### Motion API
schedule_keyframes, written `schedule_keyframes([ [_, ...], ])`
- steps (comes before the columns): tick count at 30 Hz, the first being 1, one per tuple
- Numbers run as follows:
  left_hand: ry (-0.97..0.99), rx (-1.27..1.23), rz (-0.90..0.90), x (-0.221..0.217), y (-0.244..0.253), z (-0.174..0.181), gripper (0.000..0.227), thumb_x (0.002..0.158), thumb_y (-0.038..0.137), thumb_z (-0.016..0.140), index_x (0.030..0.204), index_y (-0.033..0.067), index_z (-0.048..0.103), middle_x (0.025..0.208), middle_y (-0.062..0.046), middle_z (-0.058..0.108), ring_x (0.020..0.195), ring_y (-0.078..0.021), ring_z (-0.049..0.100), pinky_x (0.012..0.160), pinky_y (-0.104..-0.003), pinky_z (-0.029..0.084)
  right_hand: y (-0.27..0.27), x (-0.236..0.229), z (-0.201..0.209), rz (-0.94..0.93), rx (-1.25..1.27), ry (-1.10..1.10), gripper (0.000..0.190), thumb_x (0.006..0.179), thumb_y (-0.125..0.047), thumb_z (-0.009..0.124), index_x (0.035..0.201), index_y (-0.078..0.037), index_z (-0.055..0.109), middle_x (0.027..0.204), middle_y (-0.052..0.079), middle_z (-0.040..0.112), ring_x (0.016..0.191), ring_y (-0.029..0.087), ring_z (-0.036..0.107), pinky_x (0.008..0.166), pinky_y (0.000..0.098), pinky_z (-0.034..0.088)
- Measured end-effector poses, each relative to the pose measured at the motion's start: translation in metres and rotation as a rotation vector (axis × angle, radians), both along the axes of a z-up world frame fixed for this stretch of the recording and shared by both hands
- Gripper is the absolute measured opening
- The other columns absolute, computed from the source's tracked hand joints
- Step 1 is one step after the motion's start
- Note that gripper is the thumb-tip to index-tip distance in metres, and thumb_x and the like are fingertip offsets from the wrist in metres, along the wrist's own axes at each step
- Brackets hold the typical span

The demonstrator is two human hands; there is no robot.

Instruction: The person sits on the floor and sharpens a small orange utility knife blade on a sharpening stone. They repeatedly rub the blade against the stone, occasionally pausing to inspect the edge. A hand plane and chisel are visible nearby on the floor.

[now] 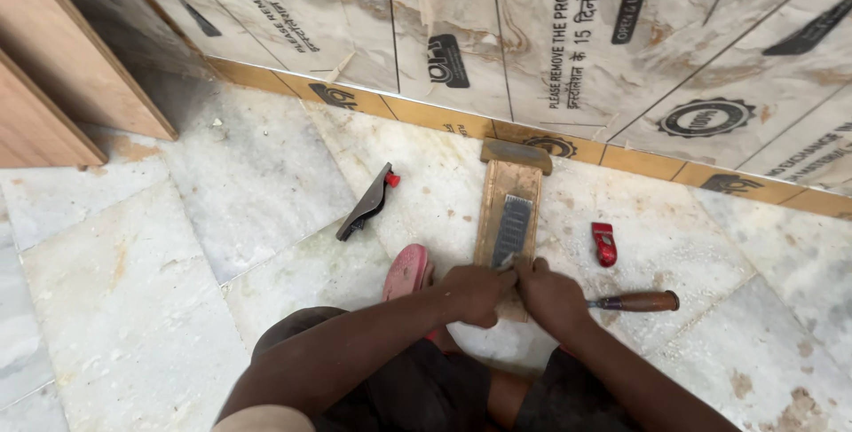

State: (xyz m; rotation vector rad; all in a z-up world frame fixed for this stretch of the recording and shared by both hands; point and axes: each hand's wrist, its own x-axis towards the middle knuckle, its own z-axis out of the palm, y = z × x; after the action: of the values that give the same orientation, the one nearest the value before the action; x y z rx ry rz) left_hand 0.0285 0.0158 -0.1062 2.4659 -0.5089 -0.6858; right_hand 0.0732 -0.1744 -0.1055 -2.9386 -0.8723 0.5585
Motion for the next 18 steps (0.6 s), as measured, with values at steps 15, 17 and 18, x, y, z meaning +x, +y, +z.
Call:
schedule_keyframes([
  [15,0.069,0.039,-0.057,-0.004,-0.002,-0.006,0.087,0.07,0.027,0.079,0.147,0.0128,0.042,0.116,-0.017,0.069,0.104,-0.038,0.069,0.086,-0.05,0.057,-0.009,-0.005,-0.001,0.043,0.089,-0.015,0.048,0.089,-0.024,0.059,0.134,-0.007,0.053,0.101,0.024,0.064,0.077,0.04,0.073,0.06,0.0504,0.059],
  [17,-0.027,-0.093,0.056,0.02,-0.005,-0.007,0.076,0.068,0.027,0.079,0.139,0.0144,0.052,0.117,-0.015,0.071,0.104,-0.0382,0.068,0.084,-0.05,0.056,-0.005,0.024,-0.002,0.033,0.058,-0.039,0.047,0.091,-0.021,0.058,0.136,-0.009,0.052,0.103,0.025,0.064,0.075,0.041,0.072,0.058,0.0499,0.059],
  [18,-0.055,-0.066,0.075,0.034,-0.007,-0.006,0.079,0.068,0.027,0.079,0.14,0.0129,0.05,0.116,-0.014,0.072,0.103,-0.0374,0.07,0.083,-0.05,0.057,0.0,0.037,-0.002,-0.021,0.067,-0.087,0.037,0.094,-0.021,0.057,0.13,-0.012,0.056,0.102,0.023,0.065,0.079,0.041,0.072,0.062,0.0494,0.059],
])
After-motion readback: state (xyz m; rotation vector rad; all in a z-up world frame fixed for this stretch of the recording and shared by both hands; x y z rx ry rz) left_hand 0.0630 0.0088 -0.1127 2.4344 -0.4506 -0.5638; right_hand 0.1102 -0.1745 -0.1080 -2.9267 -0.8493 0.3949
